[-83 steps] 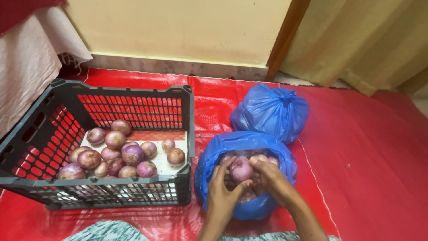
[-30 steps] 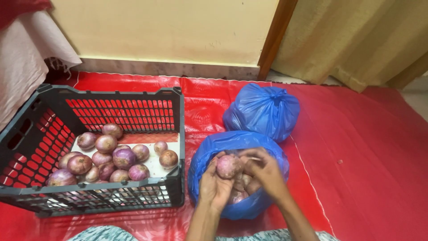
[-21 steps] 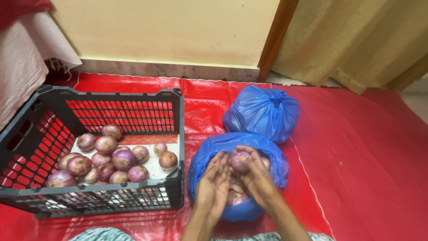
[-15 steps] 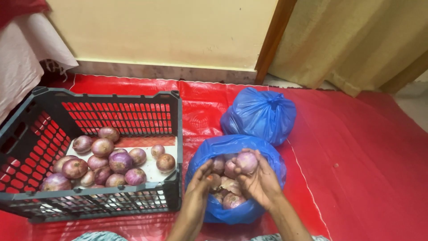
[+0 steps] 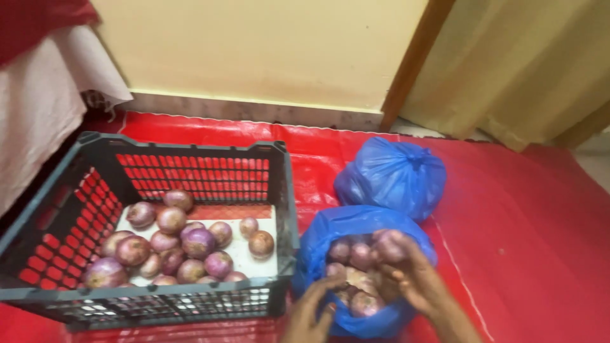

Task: The recorder is sorting onions from a blue plastic bag into a black plastic crate while sitting on a red mat on the floor.

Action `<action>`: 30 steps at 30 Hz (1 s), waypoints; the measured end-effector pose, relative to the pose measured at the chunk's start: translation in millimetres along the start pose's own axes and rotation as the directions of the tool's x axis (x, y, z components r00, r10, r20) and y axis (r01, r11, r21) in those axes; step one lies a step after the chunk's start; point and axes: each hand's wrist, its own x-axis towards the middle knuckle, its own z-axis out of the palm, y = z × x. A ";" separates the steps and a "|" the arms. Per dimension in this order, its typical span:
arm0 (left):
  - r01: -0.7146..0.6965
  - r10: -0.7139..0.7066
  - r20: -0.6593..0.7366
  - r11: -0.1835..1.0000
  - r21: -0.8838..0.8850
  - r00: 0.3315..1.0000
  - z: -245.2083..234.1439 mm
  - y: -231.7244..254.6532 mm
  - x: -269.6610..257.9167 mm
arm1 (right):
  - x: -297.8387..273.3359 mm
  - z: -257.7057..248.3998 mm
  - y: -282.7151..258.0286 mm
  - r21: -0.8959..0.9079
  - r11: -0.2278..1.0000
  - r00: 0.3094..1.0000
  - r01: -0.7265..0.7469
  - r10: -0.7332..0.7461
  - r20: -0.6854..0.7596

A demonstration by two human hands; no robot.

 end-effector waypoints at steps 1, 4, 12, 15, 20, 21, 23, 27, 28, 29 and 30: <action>-0.149 0.152 -0.020 0.984 0.102 0.988 1.7 -11.2 -0.4 | 2.8 16.3 -5.5 -0.238 0.968 0.932 0.073 -0.151 -0.330; -0.306 0.308 0.015 0.938 0.161 0.951 10.4 -31.2 -2.1 | 21.3 129.7 -27.2 -0.352 0.935 0.971 0.037 -0.116 -0.207; -0.423 0.475 -0.008 0.789 0.445 0.880 22.6 -28.9 -4.3 | 165.3 205.3 40.0 -0.902 0.431 0.971 0.007 0.212 0.109; -0.414 0.461 0.032 0.763 0.497 0.887 19.7 -22.0 -6.4 | 213.9 183.7 87.0 -0.998 0.053 0.885 0.016 0.463 0.039; -0.349 0.382 0.028 0.808 0.474 0.924 20.7 -14.1 -6.6 | 230.7 168.8 134.4 -0.856 -0.492 0.819 0.159 0.550 -0.164; -0.357 0.407 0.001 0.800 0.483 0.914 19.2 -14.1 -4.5 | 232.4 159.9 140.2 -0.827 -0.530 0.792 0.189 0.580 -0.191; -0.366 0.431 -0.024 0.793 0.487 0.902 18.4 -16.6 -1.4 | 231.1 146.6 146.5 -0.796 -0.566 0.763 0.215 0.606 -0.224; -0.336 0.359 0.033 0.831 0.444 0.933 12.8 -16.1 1.4 | 214.1 160.7 140.5 -0.760 -0.576 0.709 0.301 0.668 -0.226; -0.334 0.361 0.027 0.829 0.448 0.932 9.9 -12.9 1.6 | 207.7 171.9 136.5 -0.757 -0.585 0.692 0.292 0.675 -0.254; -0.337 0.361 0.031 0.830 0.445 0.932 5.9 -8.0 0.9 | 216.9 164.5 137.0 -0.758 -0.586 0.694 0.288 0.673 -0.257; -0.337 0.364 0.027 0.829 0.446 0.931 3.7 -3.1 0.5 | 225.0 155.6 136.0 -0.786 -0.549 0.690 0.285 0.686 -0.229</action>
